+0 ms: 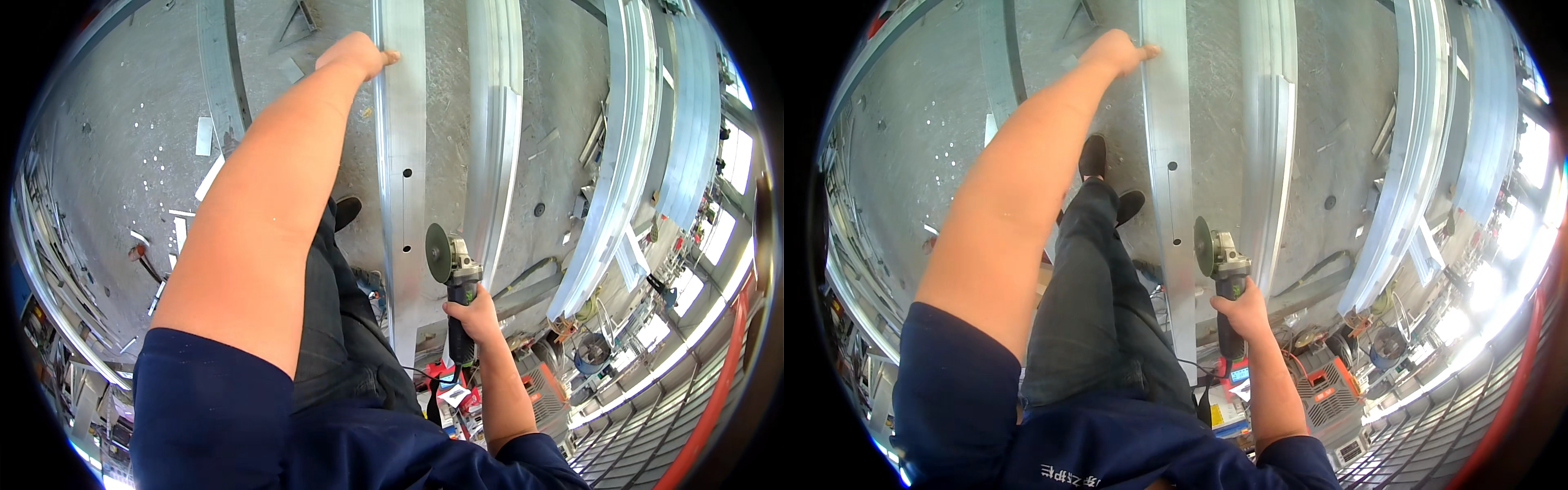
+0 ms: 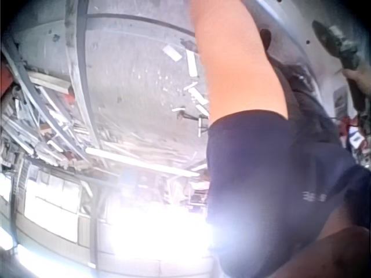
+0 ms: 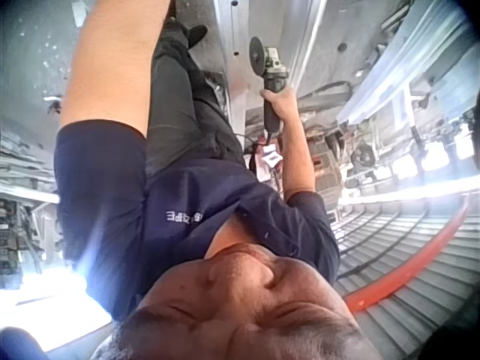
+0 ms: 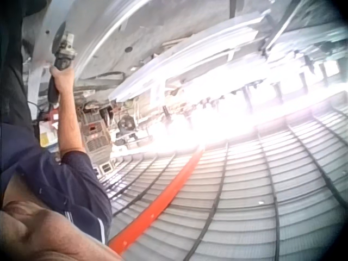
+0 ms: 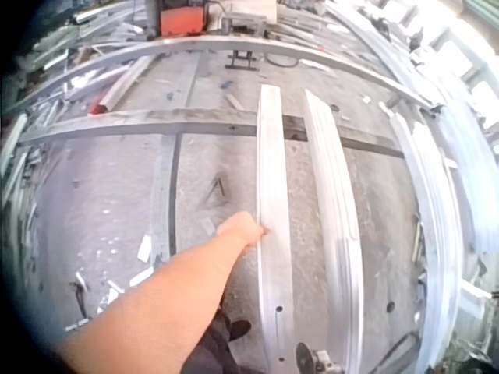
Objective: The person uses an angle grinder to cut a long aluminum profile, then uses tin snips to trim and shape the cut section. They place a metal bracket into the profile and measure the assembly with a tape measure.
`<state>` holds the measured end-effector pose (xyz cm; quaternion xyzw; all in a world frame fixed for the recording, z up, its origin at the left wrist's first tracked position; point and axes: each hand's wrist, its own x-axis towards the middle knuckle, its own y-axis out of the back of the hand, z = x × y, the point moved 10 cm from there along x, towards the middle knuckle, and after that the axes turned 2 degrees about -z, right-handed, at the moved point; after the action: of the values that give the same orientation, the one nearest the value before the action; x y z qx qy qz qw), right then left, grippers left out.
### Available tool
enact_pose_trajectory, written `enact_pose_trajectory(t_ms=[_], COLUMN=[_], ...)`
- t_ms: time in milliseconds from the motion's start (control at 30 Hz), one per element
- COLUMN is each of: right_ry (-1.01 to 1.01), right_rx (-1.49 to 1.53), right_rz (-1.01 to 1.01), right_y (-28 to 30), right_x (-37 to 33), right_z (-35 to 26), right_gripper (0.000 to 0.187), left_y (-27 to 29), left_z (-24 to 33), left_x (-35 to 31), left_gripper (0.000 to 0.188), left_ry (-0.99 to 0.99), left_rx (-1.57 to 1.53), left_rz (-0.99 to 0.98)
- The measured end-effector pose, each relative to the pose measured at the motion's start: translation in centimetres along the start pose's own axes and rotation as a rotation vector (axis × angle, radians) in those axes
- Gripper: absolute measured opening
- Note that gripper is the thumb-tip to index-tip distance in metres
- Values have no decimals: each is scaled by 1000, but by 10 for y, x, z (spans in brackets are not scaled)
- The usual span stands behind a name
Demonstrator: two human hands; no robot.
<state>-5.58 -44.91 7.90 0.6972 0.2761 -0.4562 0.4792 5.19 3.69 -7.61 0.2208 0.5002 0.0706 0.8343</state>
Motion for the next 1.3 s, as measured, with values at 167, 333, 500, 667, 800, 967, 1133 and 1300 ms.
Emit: enact_pose_trajectory(t_ms=[167, 333, 500, 667, 800, 967, 1133, 1300], right_ry=[-24, -15, -19, -32, -27, 11, 20, 27], right_rx=[-47, -21, -103, -126, -126, -121, -116, -131], right_rz=[-28, -23, -11, -46, -50, -8, -11, -12], right_y=[-12, -23, -26, -28, -28, -27, -28, -28], right_x=[1, 5, 11, 8, 8, 12, 15, 16], right_z=[27, 28, 37, 25, 24, 29, 31, 33], right_gripper=[62, 55, 57, 71, 71, 57, 56, 55], left_y=[-3, 2, 2, 3, 3, 3, 3, 4], left_z=[-7, -3, -3, -2, 0, -1, -3, 0], left_x=[14, 17, 16, 14, 12, 13, 13, 8], left_gripper=[64, 78, 70, 71, 79, 79, 67, 67], left_ry=[-26, -110, -89, -73, -116, -121, -71, -59], left_rx=[38, 55, 62, 63, 49, 33, 22, 20], left_rz=[71, 148, 164, 126, 138, 139, 135, 113])
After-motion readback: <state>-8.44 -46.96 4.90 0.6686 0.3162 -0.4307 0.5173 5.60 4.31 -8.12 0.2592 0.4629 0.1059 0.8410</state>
